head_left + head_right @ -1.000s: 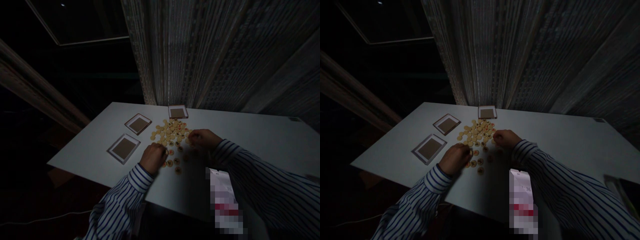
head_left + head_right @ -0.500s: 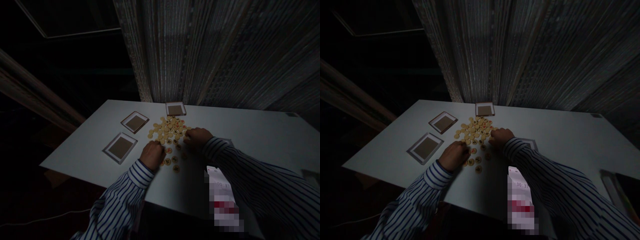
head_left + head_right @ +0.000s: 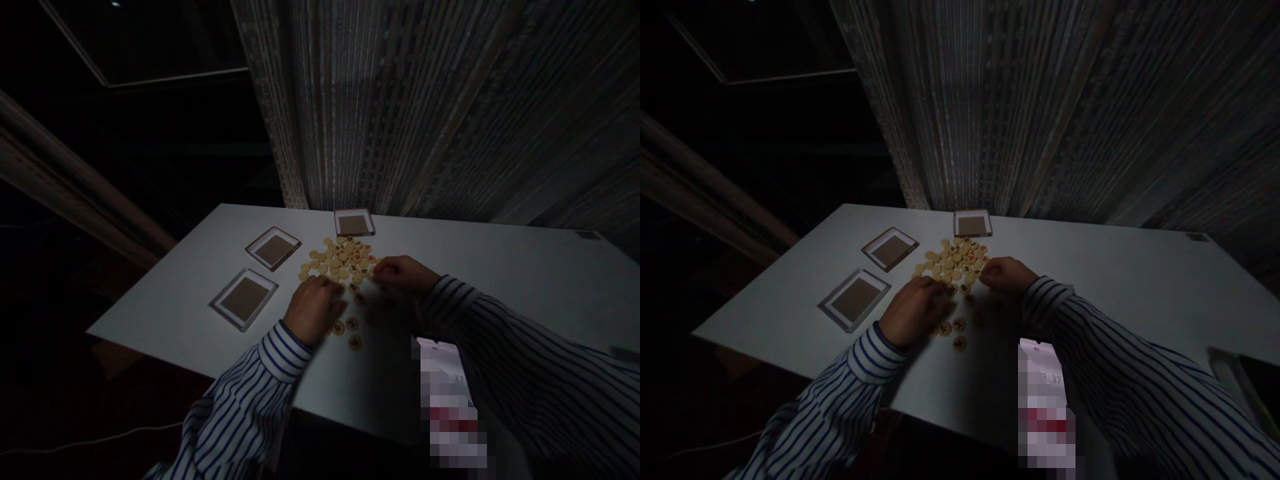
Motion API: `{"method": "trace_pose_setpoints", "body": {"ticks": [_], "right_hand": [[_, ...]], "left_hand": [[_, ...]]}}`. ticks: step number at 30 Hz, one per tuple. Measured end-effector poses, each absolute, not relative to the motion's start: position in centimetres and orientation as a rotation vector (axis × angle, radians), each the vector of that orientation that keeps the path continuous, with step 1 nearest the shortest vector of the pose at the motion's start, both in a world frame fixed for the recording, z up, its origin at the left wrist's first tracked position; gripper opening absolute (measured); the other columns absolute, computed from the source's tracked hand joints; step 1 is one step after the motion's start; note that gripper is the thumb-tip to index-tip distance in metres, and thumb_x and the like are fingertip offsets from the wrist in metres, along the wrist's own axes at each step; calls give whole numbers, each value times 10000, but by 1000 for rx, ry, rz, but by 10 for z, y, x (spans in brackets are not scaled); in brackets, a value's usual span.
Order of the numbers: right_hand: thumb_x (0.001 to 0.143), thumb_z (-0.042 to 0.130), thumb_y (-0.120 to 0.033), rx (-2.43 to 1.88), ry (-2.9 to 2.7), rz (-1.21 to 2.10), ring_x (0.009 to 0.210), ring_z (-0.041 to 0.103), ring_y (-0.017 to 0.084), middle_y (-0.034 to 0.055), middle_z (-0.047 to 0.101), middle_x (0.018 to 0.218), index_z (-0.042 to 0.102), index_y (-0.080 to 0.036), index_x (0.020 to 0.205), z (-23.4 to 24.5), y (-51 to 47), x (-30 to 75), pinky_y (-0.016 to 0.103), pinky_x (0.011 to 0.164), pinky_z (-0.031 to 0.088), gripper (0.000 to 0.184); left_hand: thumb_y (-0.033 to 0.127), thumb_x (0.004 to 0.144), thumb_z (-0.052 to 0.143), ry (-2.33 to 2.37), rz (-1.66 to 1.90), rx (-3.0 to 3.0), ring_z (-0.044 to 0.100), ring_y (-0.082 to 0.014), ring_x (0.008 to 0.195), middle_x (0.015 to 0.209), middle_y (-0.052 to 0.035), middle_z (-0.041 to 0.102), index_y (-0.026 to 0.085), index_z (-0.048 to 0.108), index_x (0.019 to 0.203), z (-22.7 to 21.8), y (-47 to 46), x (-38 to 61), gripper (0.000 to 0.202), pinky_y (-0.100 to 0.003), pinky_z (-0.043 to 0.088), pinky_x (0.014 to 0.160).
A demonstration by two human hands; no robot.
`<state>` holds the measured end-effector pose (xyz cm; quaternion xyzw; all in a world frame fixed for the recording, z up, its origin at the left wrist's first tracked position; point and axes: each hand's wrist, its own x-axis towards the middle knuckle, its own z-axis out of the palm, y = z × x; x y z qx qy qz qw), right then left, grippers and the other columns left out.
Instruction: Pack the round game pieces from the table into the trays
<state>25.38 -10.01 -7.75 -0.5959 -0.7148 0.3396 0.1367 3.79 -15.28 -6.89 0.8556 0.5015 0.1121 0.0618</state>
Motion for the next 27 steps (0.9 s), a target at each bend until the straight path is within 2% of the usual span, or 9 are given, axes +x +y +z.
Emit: {"method": "trace_pose_setpoints", "body": {"ticks": [4,8,12,18,23,27], "right_hand": [[635,591,-352,-1451,-1755,1390,590,560,110,2,646,693,598,-160,711,-70,-105,258,243,589,440,207],[635,577,-375,-1450,-1647,1471,510,486,83,-18,593,581,604,-149,734,-62,-113,257,212,481,336,248],[648,555,-394,-1412,-1637,1496,489,456,77,-25,558,540,602,-140,745,-60,-118,257,208,458,280,276],[650,560,-422,-1387,-1693,1485,522,471,84,-24,560,569,610,-135,749,-58,-121,261,215,475,302,307],[577,638,-413,-1394,-1647,1443,567,511,87,-13,615,641,620,-147,694,-57,-125,273,241,568,397,291],[506,704,-380,-1402,-1526,1454,594,537,100,-19,626,642,610,-157,673,-58,-130,282,268,627,429,294]], "left_hand": [[275,799,549,1434,586,2550,540,-207,933,979,-62,613,191,592,1022,-65,-150,52,242,-336,434,823],[261,791,575,1343,762,2545,545,-200,938,987,-56,628,175,575,1032,-63,-148,68,257,-331,433,831],[271,799,573,1315,813,2524,565,-191,915,955,-42,652,183,587,1013,-61,-147,80,231,-322,437,823],[268,833,523,1244,829,2527,575,-173,897,931,-35,658,190,604,978,-63,-146,86,183,-304,437,820],[228,828,515,1226,730,2573,571,-183,876,923,-54,649,166,608,969,-64,-146,90,180,-315,442,798],[226,821,515,1164,700,2587,575,-183,856,902,-47,652,178,601,967,-62,-147,102,176,-324,443,785]]}}
